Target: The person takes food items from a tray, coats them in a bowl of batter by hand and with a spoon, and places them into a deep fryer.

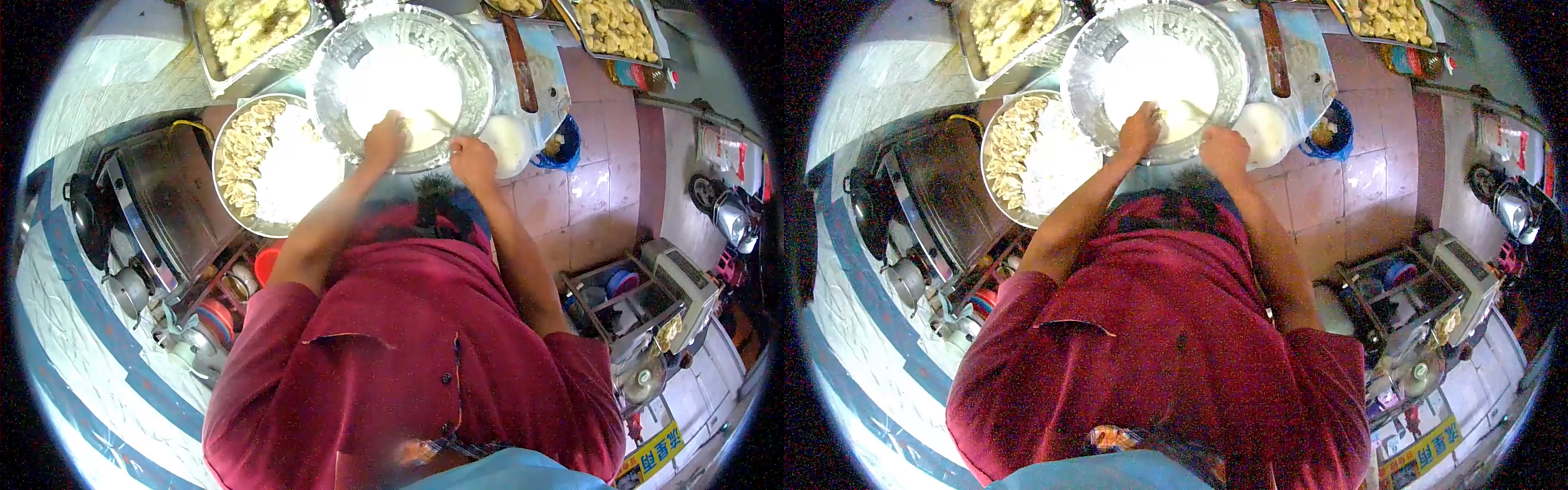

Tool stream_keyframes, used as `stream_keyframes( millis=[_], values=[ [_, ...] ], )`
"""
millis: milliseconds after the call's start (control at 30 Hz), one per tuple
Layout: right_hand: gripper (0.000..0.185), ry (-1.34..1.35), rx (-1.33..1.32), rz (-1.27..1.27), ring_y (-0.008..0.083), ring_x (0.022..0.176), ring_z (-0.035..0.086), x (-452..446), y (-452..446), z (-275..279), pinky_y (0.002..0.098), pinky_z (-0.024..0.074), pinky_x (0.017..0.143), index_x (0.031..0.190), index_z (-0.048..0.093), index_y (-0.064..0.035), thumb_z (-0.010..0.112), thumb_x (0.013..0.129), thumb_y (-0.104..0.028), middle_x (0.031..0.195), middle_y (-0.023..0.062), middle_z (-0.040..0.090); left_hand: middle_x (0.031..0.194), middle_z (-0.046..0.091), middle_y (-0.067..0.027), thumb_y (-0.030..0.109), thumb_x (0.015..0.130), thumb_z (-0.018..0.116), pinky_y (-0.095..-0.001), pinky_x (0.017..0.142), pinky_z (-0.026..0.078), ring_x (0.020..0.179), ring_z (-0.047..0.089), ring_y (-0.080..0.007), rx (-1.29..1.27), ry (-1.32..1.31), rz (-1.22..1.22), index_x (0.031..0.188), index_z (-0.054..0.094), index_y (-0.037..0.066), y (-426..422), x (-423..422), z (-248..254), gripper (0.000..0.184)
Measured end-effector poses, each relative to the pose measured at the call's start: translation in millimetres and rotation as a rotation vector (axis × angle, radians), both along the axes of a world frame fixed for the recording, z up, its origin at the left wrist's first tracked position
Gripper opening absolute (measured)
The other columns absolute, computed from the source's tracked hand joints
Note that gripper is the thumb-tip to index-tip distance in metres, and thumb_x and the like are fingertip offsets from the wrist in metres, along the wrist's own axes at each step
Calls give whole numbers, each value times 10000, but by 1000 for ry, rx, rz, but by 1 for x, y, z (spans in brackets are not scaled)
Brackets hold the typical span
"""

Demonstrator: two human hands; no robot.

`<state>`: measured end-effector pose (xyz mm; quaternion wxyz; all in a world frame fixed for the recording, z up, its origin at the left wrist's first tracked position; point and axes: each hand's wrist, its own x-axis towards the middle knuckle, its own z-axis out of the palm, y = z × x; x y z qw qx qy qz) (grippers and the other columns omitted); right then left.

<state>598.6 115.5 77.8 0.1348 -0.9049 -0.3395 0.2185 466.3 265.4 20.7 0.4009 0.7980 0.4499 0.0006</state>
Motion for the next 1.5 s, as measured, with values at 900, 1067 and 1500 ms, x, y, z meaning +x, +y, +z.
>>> stream_keyframes(
  millis=[900,1067,1500],
  values=[
    [180,99,188,-41,333,666,633,-3,-9,-20,424,490,647,850,710,-96,586,776,-202,745,174,657,721,520,-12,177,909,540,-241,445,396,531,447,-111,-1300,-491,906,972,577,94,16,-1,12,110],
    [231,280,219,176,286,775,633,9,11,-47,392,468,728,872,715,-87,538,723,-89,849,135,678,721,522,-13,180,918,531,-230,464,412,543,450,-109,-1402,-532,920,1028,584,96,23,-5,26,148],
    [186,949,330,-612,60,442,360,30,-2,-3,220,248,411,852,694,0,557,830,-124,554,-26,477,755,514,-19,131,932,483,-261,457,396,534,455,-109,-664,-806,674,1057,557,53,245,-34,123,165]
  ],
)
